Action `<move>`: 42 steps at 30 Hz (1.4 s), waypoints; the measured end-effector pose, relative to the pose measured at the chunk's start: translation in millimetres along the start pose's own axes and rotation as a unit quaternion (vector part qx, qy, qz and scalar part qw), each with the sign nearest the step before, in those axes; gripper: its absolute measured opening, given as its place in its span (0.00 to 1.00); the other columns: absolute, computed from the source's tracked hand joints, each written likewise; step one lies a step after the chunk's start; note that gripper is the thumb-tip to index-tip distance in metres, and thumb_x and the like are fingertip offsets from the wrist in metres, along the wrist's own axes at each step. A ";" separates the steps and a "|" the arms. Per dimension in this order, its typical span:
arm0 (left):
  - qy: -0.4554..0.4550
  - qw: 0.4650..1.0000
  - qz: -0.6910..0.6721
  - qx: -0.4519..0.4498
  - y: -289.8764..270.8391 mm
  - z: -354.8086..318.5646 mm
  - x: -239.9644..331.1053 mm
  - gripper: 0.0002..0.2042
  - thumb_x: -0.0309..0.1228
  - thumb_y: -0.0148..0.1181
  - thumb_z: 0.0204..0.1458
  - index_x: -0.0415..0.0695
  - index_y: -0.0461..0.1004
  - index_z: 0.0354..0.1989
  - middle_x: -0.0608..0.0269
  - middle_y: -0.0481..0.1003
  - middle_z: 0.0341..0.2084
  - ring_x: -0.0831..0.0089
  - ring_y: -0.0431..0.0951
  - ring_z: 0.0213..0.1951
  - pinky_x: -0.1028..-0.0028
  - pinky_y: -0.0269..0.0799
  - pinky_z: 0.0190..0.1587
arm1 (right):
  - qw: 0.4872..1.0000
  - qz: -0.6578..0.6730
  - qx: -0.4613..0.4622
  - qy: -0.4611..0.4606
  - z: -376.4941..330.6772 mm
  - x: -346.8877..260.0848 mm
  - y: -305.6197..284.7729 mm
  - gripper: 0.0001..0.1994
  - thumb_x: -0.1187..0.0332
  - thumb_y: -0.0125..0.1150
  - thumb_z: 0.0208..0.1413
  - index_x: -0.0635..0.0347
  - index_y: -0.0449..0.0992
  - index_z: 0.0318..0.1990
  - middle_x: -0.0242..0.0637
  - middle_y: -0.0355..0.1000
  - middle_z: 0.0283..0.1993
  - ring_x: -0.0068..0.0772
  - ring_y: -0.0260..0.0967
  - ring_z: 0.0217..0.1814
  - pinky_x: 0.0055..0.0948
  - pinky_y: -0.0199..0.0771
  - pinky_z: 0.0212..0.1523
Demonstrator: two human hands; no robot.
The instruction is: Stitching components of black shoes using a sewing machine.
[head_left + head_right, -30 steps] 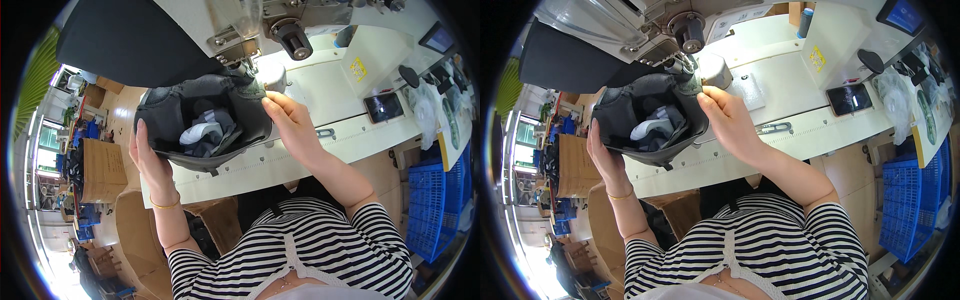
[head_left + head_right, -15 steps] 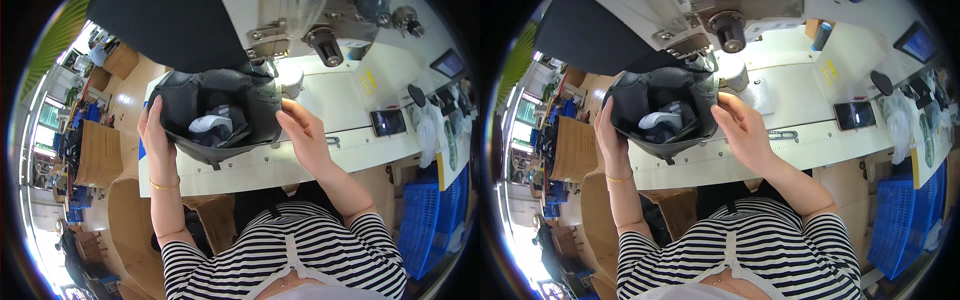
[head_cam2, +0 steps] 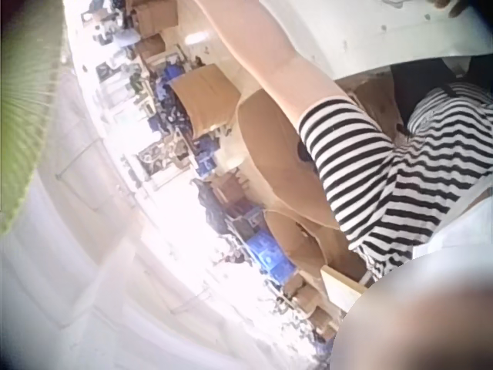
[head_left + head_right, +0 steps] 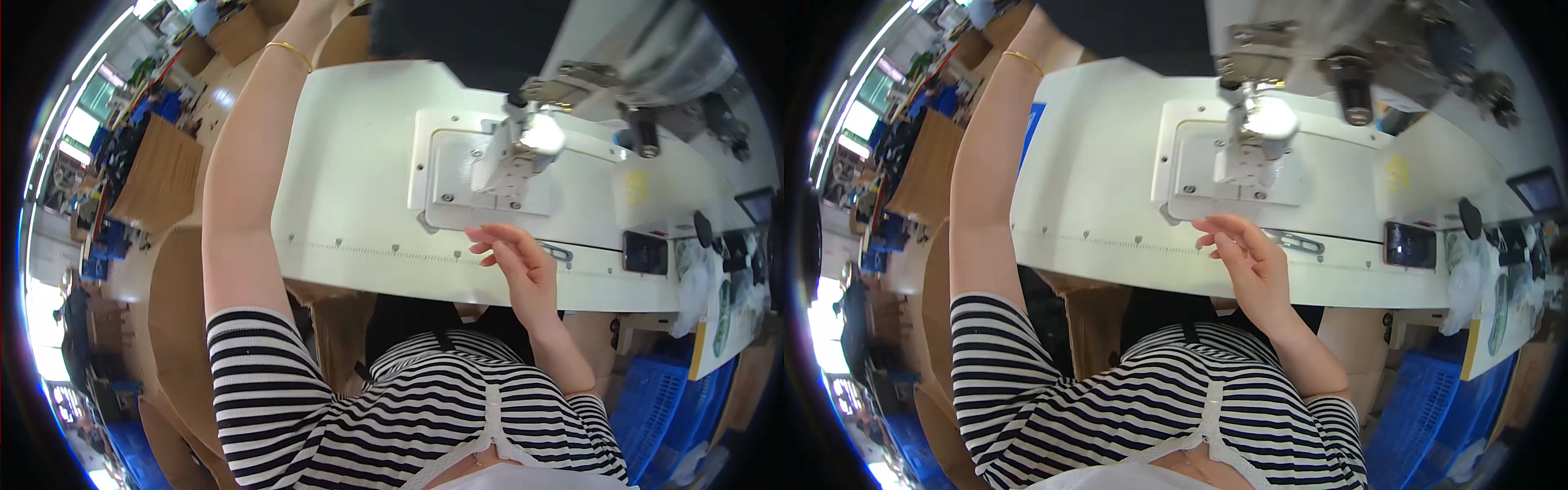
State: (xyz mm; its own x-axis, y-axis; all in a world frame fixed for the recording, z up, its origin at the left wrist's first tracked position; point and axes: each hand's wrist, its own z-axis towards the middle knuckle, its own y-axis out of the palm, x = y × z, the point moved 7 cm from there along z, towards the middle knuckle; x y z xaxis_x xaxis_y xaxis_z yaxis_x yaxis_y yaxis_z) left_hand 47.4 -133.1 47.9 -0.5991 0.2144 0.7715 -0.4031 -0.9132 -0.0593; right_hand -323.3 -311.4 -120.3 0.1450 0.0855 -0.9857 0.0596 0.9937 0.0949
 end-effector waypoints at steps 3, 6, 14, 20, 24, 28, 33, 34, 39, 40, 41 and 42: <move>-0.030 0.926 0.309 0.212 -69.8 -57.4 7.9 0.22 0.45 0.47 0.59 0.35 0.70 0.46 0.61 0.73 0.39 0.74 0.70 0.42 0.74 0.66 0.45 | 0.999 -0.014 -0.042 0.021 -1.7 10.5 19.4 0.12 0.74 0.44 0.60 0.68 0.69 0.48 0.44 0.74 0.45 0.27 0.71 0.42 0.24 0.70 0.41; -0.161 0.887 0.345 0.259 -183.9 -181.2 2.6 0.21 0.44 0.48 0.58 0.36 0.71 0.46 0.65 0.73 0.34 0.75 0.69 0.37 0.74 0.66 0.41 | 0.990 -0.052 -0.111 0.063 -1.1 26.2 50.4 0.11 0.74 0.45 0.60 0.69 0.70 0.47 0.44 0.74 0.44 0.27 0.71 0.41 0.24 0.70 0.41; -0.426 0.608 0.366 0.562 -414.7 -738.2 80.8 0.13 0.40 0.57 0.49 0.42 0.71 0.26 0.66 0.66 0.17 0.75 0.65 0.17 0.74 0.60 0.18 | 0.935 -0.160 -0.308 0.067 2.7 64.5 194.8 0.11 0.72 0.48 0.60 0.70 0.70 0.46 0.41 0.74 0.44 0.27 0.71 0.44 0.24 0.69 0.46; -0.679 0.320 0.450 0.484 -325.1 -1045.8 92.1 0.23 0.40 0.54 0.42 0.28 0.74 0.38 0.33 0.73 0.39 0.47 0.72 0.48 0.60 0.66 0.49 | 0.823 -0.336 -0.406 -0.213 20.2 82.6 328.1 0.13 0.73 0.54 0.54 0.64 0.70 0.48 0.42 0.71 0.49 0.40 0.68 0.51 0.31 0.65 0.53; -0.778 0.274 0.490 0.282 -269.0 -1068.3 21.5 0.28 0.42 0.57 0.48 0.34 0.61 0.52 0.44 0.67 0.50 0.47 0.68 0.52 0.57 0.66 0.53 | 0.749 -0.400 -0.409 -0.332 47.8 104.5 412.8 0.20 0.75 0.59 0.47 0.63 0.69 0.50 0.43 0.65 0.55 0.43 0.61 0.57 0.35 0.61 0.56; -0.534 0.483 0.684 0.116 -258.5 -969.5 -76.9 0.19 0.29 0.54 0.46 0.38 0.67 0.48 0.49 0.63 0.55 0.55 0.62 0.57 0.58 0.58 0.59 | 0.725 -0.394 -0.445 -0.347 54.4 126.7 471.2 0.21 0.70 0.58 0.50 0.59 0.66 0.54 0.40 0.62 0.60 0.41 0.59 0.61 0.35 0.57 0.61; -0.577 0.436 0.677 -0.137 -266.1 -952.1 -194.3 0.18 0.32 0.44 0.54 0.45 0.67 0.53 0.56 0.62 0.57 0.63 0.50 0.66 0.51 0.41 0.64 | 0.706 -0.438 -0.431 -0.352 62.7 136.8 481.6 0.25 0.73 0.57 0.47 0.61 0.65 0.55 0.41 0.60 0.60 0.42 0.57 0.62 0.34 0.57 0.61; -0.547 0.437 0.704 -0.119 -271.9 -947.6 -203.9 0.18 0.32 0.44 0.54 0.45 0.67 0.53 0.56 0.62 0.57 0.63 0.50 0.66 0.51 0.41 0.64 | 0.703 -0.444 -0.430 -0.351 66.8 138.5 480.5 0.25 0.73 0.57 0.47 0.61 0.65 0.55 0.41 0.60 0.60 0.42 0.57 0.62 0.34 0.57 0.61; -0.580 0.469 0.596 -0.297 -247.0 -957.8 -259.6 0.18 0.32 0.44 0.55 0.42 0.65 0.54 0.58 0.77 0.34 0.64 0.76 0.43 0.52 0.54 0.58 | 0.692 -0.458 -0.458 -0.319 78.4 150.4 480.2 0.26 0.75 0.56 0.45 0.63 0.65 0.56 0.45 0.59 0.61 0.45 0.57 0.62 0.38 0.57 0.61; -0.563 0.528 0.544 -0.330 -228.8 -952.1 -269.4 0.19 0.31 0.44 0.54 0.41 0.64 0.54 0.61 0.78 0.29 0.65 0.79 0.35 0.53 0.62 0.53 | 0.687 -0.462 -0.461 -0.319 79.1 150.8 480.9 0.26 0.75 0.56 0.44 0.63 0.64 0.56 0.46 0.59 0.61 0.45 0.57 0.62 0.38 0.57 0.61; -0.535 0.576 0.544 -0.294 -213.0 -937.2 -274.3 0.19 0.30 0.45 0.54 0.39 0.64 0.54 0.61 0.79 0.28 0.65 0.80 0.32 0.55 0.67 0.45 | 0.682 -0.466 -0.464 -0.319 79.9 151.2 481.5 0.26 0.75 0.56 0.44 0.63 0.64 0.56 0.46 0.59 0.61 0.45 0.57 0.62 0.38 0.57 0.61; -0.548 0.603 0.505 -0.283 -192.2 -928.5 -283.0 0.19 0.29 0.45 0.53 0.38 0.63 0.54 0.61 0.79 0.28 0.65 0.80 0.29 0.57 0.73 0.37 | 0.674 -0.475 -0.465 -0.323 80.2 151.3 482.0 0.26 0.74 0.55 0.45 0.63 0.64 0.56 0.47 0.58 0.61 0.46 0.56 0.63 0.39 0.56 0.62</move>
State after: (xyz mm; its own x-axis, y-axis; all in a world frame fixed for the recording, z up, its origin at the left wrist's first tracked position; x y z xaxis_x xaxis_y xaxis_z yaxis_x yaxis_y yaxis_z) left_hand -347.9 303.5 -747.2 -0.0450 -0.9943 0.0971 -0.5731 -0.0539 -0.8177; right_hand -193.5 174.8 -212.5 0.8950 -0.3718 -0.2465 -0.1730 0.2201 -0.9600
